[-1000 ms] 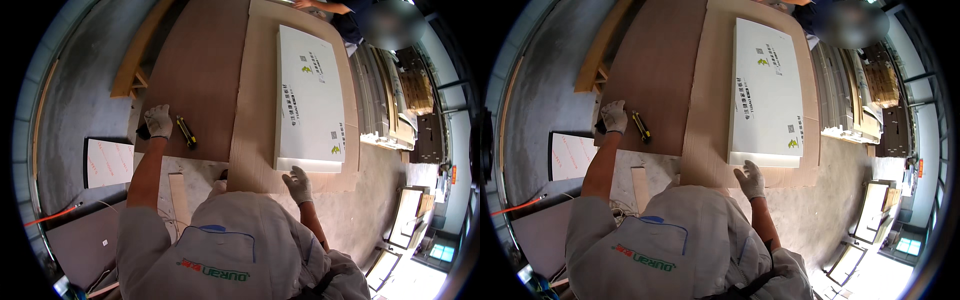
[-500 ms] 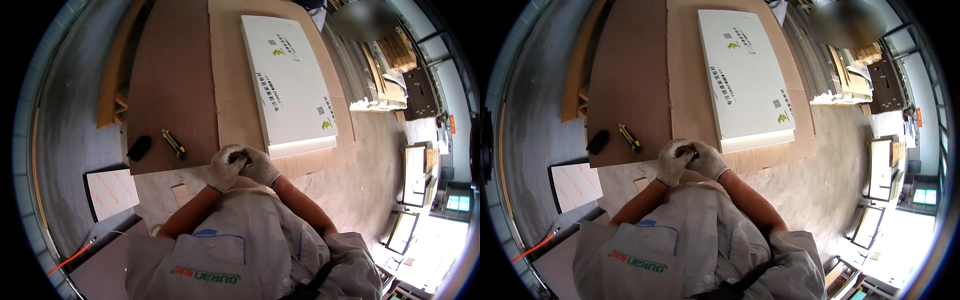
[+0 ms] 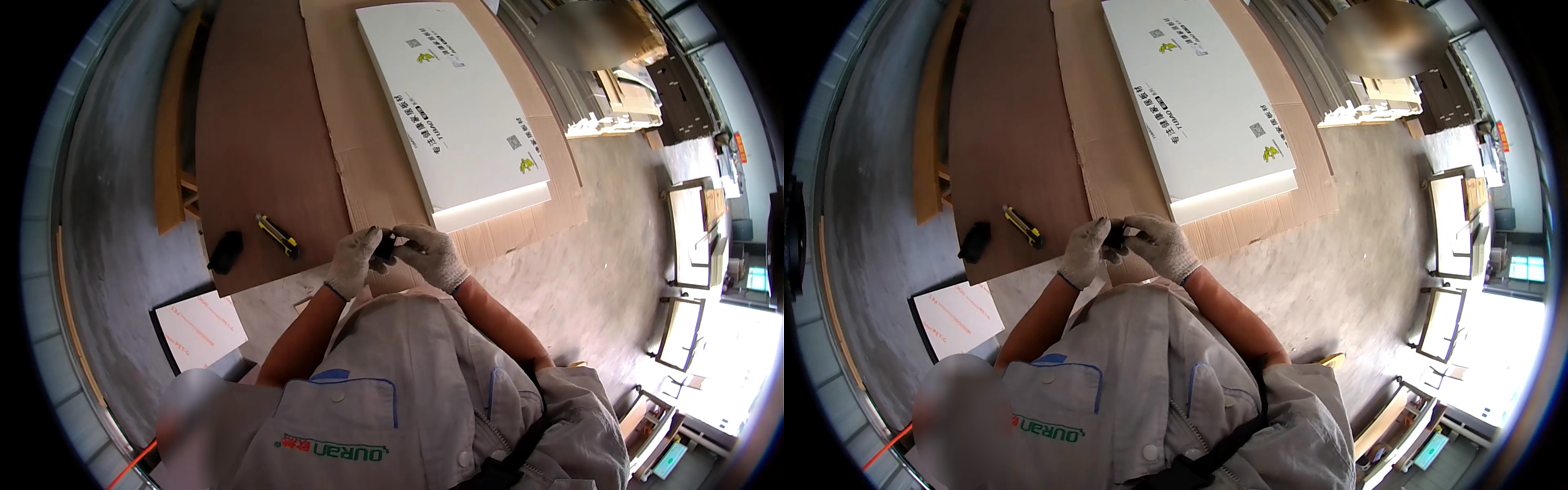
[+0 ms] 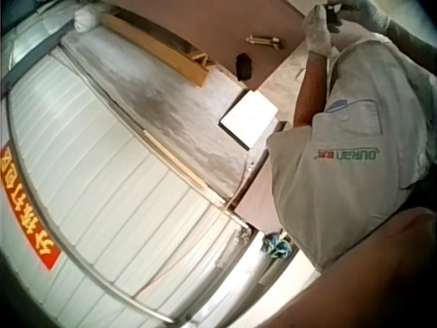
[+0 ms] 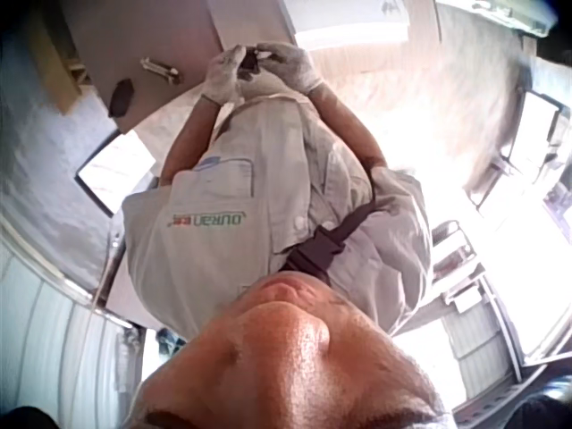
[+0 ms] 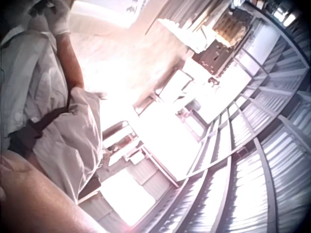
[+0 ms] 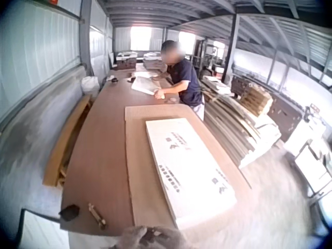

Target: The person packages a white cabinet door by placing protective corner pieces onto the door, positioning it onto a cardboard sheet, and folding the cardboard around the door to form a box.

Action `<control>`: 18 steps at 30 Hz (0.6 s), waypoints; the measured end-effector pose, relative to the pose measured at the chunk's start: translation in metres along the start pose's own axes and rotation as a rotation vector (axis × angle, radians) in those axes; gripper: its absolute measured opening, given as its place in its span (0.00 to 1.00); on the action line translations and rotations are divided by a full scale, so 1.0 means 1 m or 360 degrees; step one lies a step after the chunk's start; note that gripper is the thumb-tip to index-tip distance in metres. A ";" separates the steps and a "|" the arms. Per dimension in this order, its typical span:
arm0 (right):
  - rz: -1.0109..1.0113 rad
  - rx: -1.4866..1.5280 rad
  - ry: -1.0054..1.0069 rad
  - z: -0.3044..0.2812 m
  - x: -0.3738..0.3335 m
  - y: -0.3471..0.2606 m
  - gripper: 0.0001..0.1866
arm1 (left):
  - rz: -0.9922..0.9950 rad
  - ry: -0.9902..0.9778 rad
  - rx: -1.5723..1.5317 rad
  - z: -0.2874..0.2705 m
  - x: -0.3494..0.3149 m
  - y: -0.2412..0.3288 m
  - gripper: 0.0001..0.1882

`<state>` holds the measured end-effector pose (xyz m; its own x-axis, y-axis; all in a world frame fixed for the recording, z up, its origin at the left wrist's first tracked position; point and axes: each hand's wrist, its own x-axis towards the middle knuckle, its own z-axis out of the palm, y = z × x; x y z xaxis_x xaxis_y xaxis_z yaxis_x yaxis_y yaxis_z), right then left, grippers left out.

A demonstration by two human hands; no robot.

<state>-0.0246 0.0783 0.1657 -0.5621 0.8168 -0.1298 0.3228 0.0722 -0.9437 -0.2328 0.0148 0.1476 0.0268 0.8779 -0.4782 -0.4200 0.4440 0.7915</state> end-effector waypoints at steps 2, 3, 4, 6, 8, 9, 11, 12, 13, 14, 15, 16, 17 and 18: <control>-0.0100 -0.0057 0.0078 0.002 -0.005 -0.006 0.27 | -0.0130 0.0215 -0.0022 0.005 0.004 -0.004 0.24; -0.0203 -0.0122 0.0142 0.003 -0.007 -0.008 0.27 | -0.0135 0.0210 -0.0010 0.005 0.005 -0.006 0.24; -0.0197 -0.0119 0.0158 0.005 -0.009 -0.007 0.27 | -0.0115 0.0240 -0.0010 0.006 0.008 -0.008 0.25; -0.0294 -0.0261 0.0242 0.008 -0.013 -0.002 0.29 | -0.0101 0.0262 -0.0001 0.009 0.010 -0.010 0.26; -0.0278 -0.0254 0.0271 0.010 -0.017 0.000 0.29 | -0.0073 0.0360 0.0035 0.013 0.010 -0.011 0.25; -0.0269 -0.0249 0.0287 0.011 -0.018 0.001 0.29 | -0.0079 0.0352 0.0043 0.012 0.009 -0.012 0.25; -0.0333 -0.0341 0.0308 0.007 -0.016 0.000 0.27 | 0.0099 0.0250 0.0393 0.010 0.009 -0.015 0.25; -0.0402 -0.0433 0.0318 0.005 -0.015 0.000 0.26 | 0.0095 0.0242 0.0398 0.011 0.009 -0.017 0.25; -0.0399 -0.0439 0.0332 0.005 -0.016 0.000 0.26 | 0.0033 0.0349 0.0251 0.013 0.011 -0.017 0.25; -0.0560 -0.0566 0.0279 0.005 -0.018 0.000 0.24 | -0.0030 0.0455 0.0103 0.016 0.013 -0.017 0.24; -0.0721 -0.0695 0.0223 0.005 -0.020 0.001 0.22 | -0.0030 0.0442 0.0107 0.015 0.013 -0.018 0.24; -0.0718 -0.0694 0.0229 0.007 -0.021 0.003 0.22 | -0.0071 0.0395 0.0194 0.011 0.012 -0.020 0.23; -0.0746 -0.0707 0.0250 0.010 -0.021 0.008 0.21 | -0.0112 0.0348 0.0280 0.008 0.010 -0.022 0.22; -0.0774 -0.0721 0.0271 0.011 -0.022 0.011 0.19 | -0.0113 0.0345 0.0282 0.009 0.011 -0.026 0.22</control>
<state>-0.0168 0.0547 0.1546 -0.6083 0.7067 0.3612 0.3713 0.6556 -0.6575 -0.2138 0.0139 0.1250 -0.1519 0.7929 -0.5901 -0.2582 0.5444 0.7981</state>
